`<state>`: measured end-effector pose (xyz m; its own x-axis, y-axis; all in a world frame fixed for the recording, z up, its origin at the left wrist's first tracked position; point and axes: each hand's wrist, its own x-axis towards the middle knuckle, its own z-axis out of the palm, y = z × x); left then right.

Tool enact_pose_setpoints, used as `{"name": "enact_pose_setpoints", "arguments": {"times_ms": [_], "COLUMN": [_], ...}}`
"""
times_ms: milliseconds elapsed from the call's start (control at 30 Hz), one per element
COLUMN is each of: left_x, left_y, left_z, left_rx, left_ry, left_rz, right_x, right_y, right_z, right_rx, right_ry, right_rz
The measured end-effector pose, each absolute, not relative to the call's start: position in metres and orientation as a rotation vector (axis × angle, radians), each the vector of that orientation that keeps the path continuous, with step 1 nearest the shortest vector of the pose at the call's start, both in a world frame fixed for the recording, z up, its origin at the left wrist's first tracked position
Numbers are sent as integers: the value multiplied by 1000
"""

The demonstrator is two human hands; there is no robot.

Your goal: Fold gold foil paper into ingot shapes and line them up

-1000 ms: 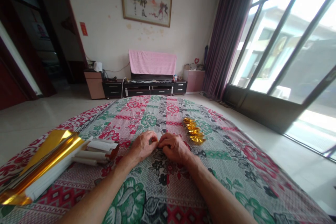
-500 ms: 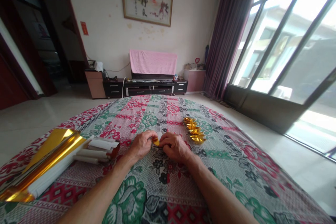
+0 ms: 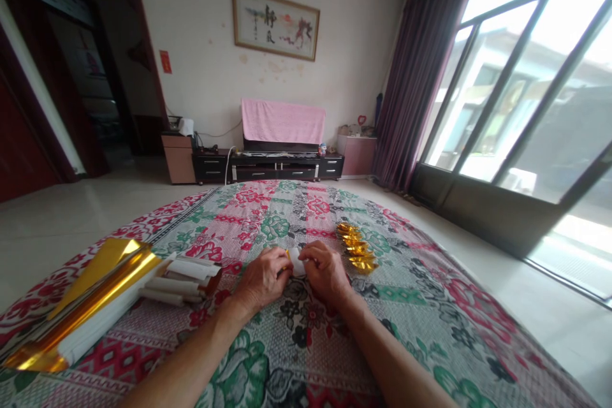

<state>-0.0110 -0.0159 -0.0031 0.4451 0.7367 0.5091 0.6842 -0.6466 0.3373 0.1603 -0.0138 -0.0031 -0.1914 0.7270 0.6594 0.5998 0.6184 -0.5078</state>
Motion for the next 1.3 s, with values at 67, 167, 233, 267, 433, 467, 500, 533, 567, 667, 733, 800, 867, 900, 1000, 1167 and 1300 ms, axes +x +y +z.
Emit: {"name": "enact_pose_setpoints", "arguments": {"times_ms": [67, 167, 233, 267, 433, 467, 500, 533, 567, 667, 733, 800, 867, 900, 1000, 1167, 1300], "left_x": [-11, -11, -11, -11, -11, -11, -10, -10, -10, -9, -9, -9, -9, -10, -10, -12, -13], "left_y": [-15, -14, -14, -14, -15, -15, -16, -17, -18, -19, -20, -19, -19, -18, -17, -16, -13], "left_z": [-3, -4, -5, -5, -4, -4, -3, -2, -1, 1, 1, 0, 0, -1, -2, -2, -3], "left_rx": [2604, 2599, 2592, 2590, 2608, 2613, 2617, 2620, 2623, 2635, 2640, 2646, 2656, 2663, 2681, 2673, 2620], "left_ry": [1272, 1257, 1254, 1256, 1275, 1283, 1289, 1295, 1297, 1291, 1291, 1304, 1323, 1331, 1354, 1368, 1383], "left_rz": [983, 1011, 1027, 1032, 1010, 1002, 991, 983, 975, 969, 979, 988, 983, 977, 973, 1003, 1033], "right_x": [163, 165, 164, 163, 162, 162, 163, 163, 163, 164, 165, 166, 168, 168, 168, 165, 161], "right_y": [-11, -11, -12, -12, -13, -13, -12, -12, -12, -12, -13, -13, -15, -15, -17, -19, -20], "right_z": [-3, -2, -1, -1, -2, -2, -2, -2, -2, -1, 0, 2, 4, 5, 6, 8, 11], "right_rx": [-1201, -1364, -1404, -1402, -1268, -1241, -1220, -1205, -1194, -1171, -1142, -1090, -1050, -1046, -1082, -1060, -1052], "right_ry": [-1822, -1840, -1894, -1916, -1918, -1917, -1919, -1928, -1940, -2000, -2056, -2125, -2173, -2182, -2170, -2215, -2287], "right_rz": [97, 43, 48, 58, 114, 126, 140, 158, 178, 213, 218, 229, 234, 230, 204, 188, 155]}}
